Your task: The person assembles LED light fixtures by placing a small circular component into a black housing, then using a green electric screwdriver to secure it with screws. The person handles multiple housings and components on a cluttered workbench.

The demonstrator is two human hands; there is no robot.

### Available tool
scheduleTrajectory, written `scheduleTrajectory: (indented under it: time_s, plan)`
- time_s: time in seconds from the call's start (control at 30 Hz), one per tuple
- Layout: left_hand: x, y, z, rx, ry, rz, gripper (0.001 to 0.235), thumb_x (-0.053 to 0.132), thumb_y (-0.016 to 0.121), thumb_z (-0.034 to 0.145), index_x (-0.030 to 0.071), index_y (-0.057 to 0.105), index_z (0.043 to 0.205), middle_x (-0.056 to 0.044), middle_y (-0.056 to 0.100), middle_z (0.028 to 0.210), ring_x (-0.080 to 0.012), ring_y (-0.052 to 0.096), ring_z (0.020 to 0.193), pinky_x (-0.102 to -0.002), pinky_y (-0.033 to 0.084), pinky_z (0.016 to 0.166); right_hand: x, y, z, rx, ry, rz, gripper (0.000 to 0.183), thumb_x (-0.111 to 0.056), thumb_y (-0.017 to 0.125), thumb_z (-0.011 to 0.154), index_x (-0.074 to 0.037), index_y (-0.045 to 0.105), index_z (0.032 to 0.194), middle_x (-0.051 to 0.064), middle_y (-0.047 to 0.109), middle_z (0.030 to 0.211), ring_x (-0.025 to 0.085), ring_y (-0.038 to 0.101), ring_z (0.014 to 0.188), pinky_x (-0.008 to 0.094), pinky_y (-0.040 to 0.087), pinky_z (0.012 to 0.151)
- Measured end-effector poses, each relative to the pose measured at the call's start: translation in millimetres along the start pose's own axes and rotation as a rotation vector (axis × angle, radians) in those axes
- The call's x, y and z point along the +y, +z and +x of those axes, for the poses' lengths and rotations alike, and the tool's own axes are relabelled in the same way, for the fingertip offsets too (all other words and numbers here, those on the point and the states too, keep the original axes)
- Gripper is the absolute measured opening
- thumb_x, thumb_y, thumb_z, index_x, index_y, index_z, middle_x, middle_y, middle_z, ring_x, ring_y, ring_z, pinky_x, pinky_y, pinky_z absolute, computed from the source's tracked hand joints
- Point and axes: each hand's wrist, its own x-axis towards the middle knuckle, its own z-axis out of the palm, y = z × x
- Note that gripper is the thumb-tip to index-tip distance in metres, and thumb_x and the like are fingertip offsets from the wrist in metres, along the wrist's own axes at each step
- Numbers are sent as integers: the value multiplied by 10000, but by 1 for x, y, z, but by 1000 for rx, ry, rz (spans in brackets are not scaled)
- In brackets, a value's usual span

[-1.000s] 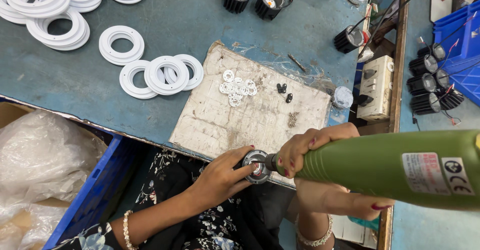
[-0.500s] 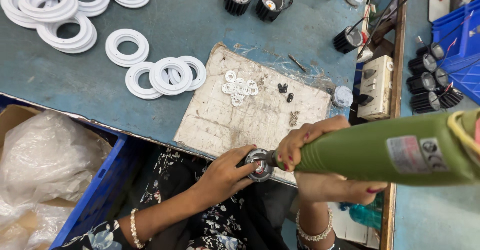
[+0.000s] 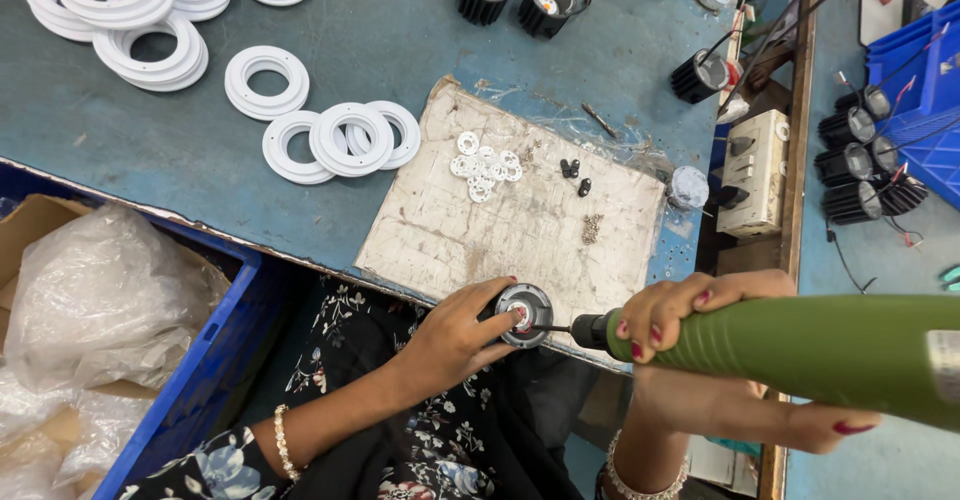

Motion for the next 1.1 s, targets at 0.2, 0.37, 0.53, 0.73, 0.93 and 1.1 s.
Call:
scheduleTrajectory:
  time_s: [0.2, 0.37, 0.53, 0.73, 0.93, 1.1]
  plan:
    - [3, 2, 0, 49, -17, 25, 440, 178, 851, 787, 48, 670, 1167, -227, 570, 1380, -409, 607, 1232, -479, 504, 1024, 17, -15, -14, -160, -62, 399, 1043, -929, 316, 809, 88, 452, 995, 192, 476, 707, 259, 454, 560, 387, 468, 530]
    - [3, 5, 0, 54, -26, 31, 426, 171, 847, 794, 49, 669, 1162, -222, 572, 1375, -396, 613, 1220, -468, 510, 1024, 0, -9, 0, -98, -13, 35, 1119, -1032, 396, 709, 46, 400, 1007, 180, 438, 653, 261, 422, 472, 388, 424, 457]
    - [3, 4, -1, 52, -22, 27, 428, 164, 844, 789, 46, 668, 1161, -220, 569, 1379, -392, 613, 1219, -467, 508, 1025, -23, 17, 3, -19, -46, -355, 1137, -1039, 312, 689, 49, 336, 1021, 186, 382, 586, 292, 364, 411, 425, 387, 407]
    - [5, 4, 0, 47, -40, 27, 412, 162, 847, 798, 49, 671, 1153, -212, 574, 1374, -379, 622, 1206, -459, 517, 1004, -22, 27, 10, -54, -35, -280, 1114, -1028, 343, 676, 37, 346, 1002, 168, 395, 578, 288, 394, 418, 429, 422, 422]
    - [5, 3, 1, 58, -42, 30, 422, 167, 854, 786, 51, 674, 1150, -210, 577, 1372, -378, 628, 1210, -455, 523, 1001, -18, 41, 1, 30, -123, -370, 1084, -1007, 316, 750, 49, 341, 992, 161, 360, 569, 269, 379, 404, 399, 403, 411]
    - [6, 4, 2, 80, -56, 11, 421, 152, 853, 776, 55, 684, 1149, -208, 594, 1366, -382, 631, 1223, -452, 525, 1013, -1, 57, 2, 46, -288, -222, 599, -587, 478, 984, 1, 364, 965, 110, 416, 583, 173, 415, 372, 320, 390, 369]
